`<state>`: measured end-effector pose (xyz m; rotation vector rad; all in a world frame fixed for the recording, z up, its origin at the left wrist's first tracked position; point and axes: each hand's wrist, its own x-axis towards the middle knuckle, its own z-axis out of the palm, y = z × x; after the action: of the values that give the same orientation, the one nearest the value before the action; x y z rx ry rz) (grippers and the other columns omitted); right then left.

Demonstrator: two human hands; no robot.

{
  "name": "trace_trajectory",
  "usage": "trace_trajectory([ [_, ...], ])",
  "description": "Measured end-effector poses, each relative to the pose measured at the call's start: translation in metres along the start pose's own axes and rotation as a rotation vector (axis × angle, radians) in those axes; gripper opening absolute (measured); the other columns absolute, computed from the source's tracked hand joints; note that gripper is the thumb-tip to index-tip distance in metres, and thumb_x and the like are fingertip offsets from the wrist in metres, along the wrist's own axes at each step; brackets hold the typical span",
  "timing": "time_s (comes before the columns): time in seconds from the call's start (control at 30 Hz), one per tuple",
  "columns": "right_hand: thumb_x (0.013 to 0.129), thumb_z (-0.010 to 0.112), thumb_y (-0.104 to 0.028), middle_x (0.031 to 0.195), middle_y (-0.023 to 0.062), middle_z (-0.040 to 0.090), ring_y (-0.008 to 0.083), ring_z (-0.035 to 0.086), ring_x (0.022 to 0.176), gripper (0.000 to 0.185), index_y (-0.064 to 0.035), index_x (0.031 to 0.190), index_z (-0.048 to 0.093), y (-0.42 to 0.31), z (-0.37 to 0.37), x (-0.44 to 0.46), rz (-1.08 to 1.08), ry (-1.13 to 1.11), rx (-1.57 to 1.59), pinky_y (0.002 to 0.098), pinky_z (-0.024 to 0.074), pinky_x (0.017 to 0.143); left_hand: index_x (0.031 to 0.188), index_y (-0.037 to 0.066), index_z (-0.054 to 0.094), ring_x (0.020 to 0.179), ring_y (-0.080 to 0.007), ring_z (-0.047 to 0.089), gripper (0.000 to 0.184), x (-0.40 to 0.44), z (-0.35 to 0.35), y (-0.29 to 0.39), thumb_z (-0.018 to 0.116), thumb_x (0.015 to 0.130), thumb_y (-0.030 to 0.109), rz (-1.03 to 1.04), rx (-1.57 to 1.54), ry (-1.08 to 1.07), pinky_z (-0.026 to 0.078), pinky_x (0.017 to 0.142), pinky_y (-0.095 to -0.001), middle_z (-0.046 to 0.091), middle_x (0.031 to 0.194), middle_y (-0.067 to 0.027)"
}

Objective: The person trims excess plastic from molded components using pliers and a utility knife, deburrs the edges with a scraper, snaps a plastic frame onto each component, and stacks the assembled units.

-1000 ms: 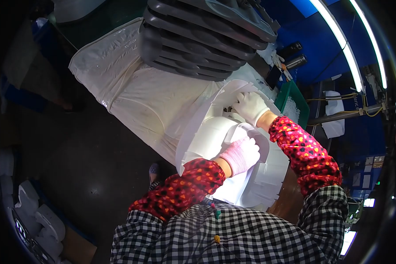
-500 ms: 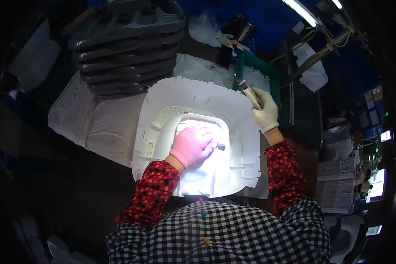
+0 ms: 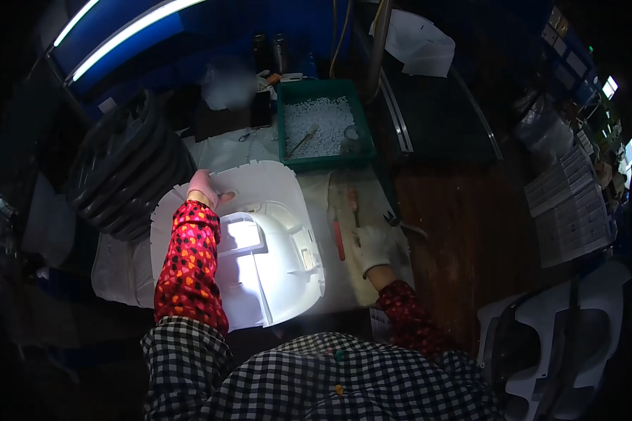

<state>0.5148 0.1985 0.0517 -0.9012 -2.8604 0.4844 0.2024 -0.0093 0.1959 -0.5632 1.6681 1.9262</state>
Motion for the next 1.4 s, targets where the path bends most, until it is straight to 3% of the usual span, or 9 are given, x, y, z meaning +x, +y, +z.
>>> trace_trajectory([
  [0.17,0.087,0.059,-0.032,0.097,0.0168,0.065,0.0362,0.063,0.093,0.027,-0.0080,0.097,0.066,-0.037,0.034,0.033,0.230,0.020,0.151,0.0467,0.0508,0.079,0.110,-0.012,0.050,0.107,-0.0347,0.058,0.029,-0.054,-0.003,0.028,0.048,0.086,0.005,0.083,-0.221,-0.215,0.052,0.093,-0.0444,0.059,0.110,-0.0254],
  [0.2,0.087,0.059,-0.031,0.098,0.0167,0.066,0.0366,0.064,0.092,0.026,-0.0076,0.096,0.067,-0.042,0.032,0.035,0.269,-0.003,0.143,0.0475,0.0514,0.079,0.109,-0.012,0.052,0.102,-0.0340,0.061,0.029,-0.036,-0.037,0.024,0.049,0.085,0.005,0.645,0.204,-0.321,0.052,0.093,-0.0418,0.061,0.106,-0.0235],
  [0.37,0.084,0.061,-0.024,0.106,0.0198,0.065,0.0364,0.063,0.101,0.028,-0.0041,0.102,0.067,-0.055,0.003,0.052,0.468,-0.381,0.169,0.0437,0.0522,0.082,0.117,-0.001,0.055,0.094,-0.0159,0.062,0.036,-0.207,-0.056,0.035,0.063,0.082,0.009,0.482,-0.020,-0.609,0.049,0.082,-0.0286,0.063,0.105,-0.0080],
  [0.5,0.089,0.056,-0.020,0.096,0.0171,0.067,0.0308,0.067,0.084,0.025,0.0012,0.101,0.059,-0.025,0.029,0.042,0.221,0.038,0.326,0.0433,0.0534,0.072,0.123,-0.001,0.053,0.092,-0.0121,0.059,0.050,-0.212,-0.093,-0.012,0.073,0.082,0.020,0.587,0.122,-0.542,0.046,0.083,-0.0262,0.063,0.104,-0.0036],
  [0.57,0.092,0.051,-0.012,0.088,0.0108,0.063,0.0194,0.063,0.071,0.021,-0.0022,0.111,0.053,-0.021,0.012,0.052,0.342,0.006,1.279,0.0315,0.0519,0.066,0.113,-0.002,0.059,0.086,-0.0096,0.059,0.052,-0.217,-0.112,-0.032,0.081,0.074,0.024,0.585,0.112,-0.544,0.047,0.079,-0.0256,0.065,0.095,-0.0014],
  [0.7,0.094,0.050,-0.007,0.082,0.0018,0.056,0.0074,0.052,0.062,0.017,-0.0043,0.110,0.054,-0.090,-0.137,0.063,-0.125,0.149,1.424,0.0227,0.0439,0.058,0.114,-0.003,0.059,0.091,-0.0121,0.060,0.045,-0.222,-0.137,-0.053,0.077,0.077,0.014,0.579,0.104,-0.632,0.047,0.083,-0.0283,0.066,0.100,-0.0036],
  [0.93,0.086,0.060,-0.008,0.082,0.0086,0.062,0.0195,0.060,0.064,0.014,-0.0082,0.096,0.069,-0.230,-0.244,0.037,-0.958,0.373,0.733,0.0319,0.0465,0.056,0.123,-0.002,0.056,0.102,-0.0143,0.058,0.041,-0.221,-0.159,-0.061,0.063,0.083,-0.003,0.613,0.147,-0.725,0.046,0.090,-0.0296,0.065,0.110,-0.0068],
  [1.23,0.080,0.062,-0.001,0.083,0.0097,0.064,0.0244,0.061,0.073,0.016,-0.0052,0.094,0.071,-0.254,-0.242,0.017,-1.090,0.218,0.478,0.0313,0.0478,0.065,0.110,-0.003,0.063,0.091,-0.0135,0.061,0.031,-0.207,-0.173,-0.069,0.068,0.079,-0.003,0.654,0.124,-0.657,0.048,0.082,-0.0279,0.067,0.099,-0.0058],
  [1.4,0.089,0.057,-0.006,0.080,0.0075,0.062,0.0175,0.061,0.072,0.018,-0.0021,0.104,0.066,-0.238,-0.245,0.037,-0.637,0.428,0.883,0.0280,0.0484,0.065,0.114,-0.004,0.060,0.090,-0.0167,0.063,0.038,-0.187,-0.161,-0.038,0.071,0.079,0.006,0.872,-0.185,-0.697,0.050,0.081,-0.0296,0.067,0.100,-0.0081],
])
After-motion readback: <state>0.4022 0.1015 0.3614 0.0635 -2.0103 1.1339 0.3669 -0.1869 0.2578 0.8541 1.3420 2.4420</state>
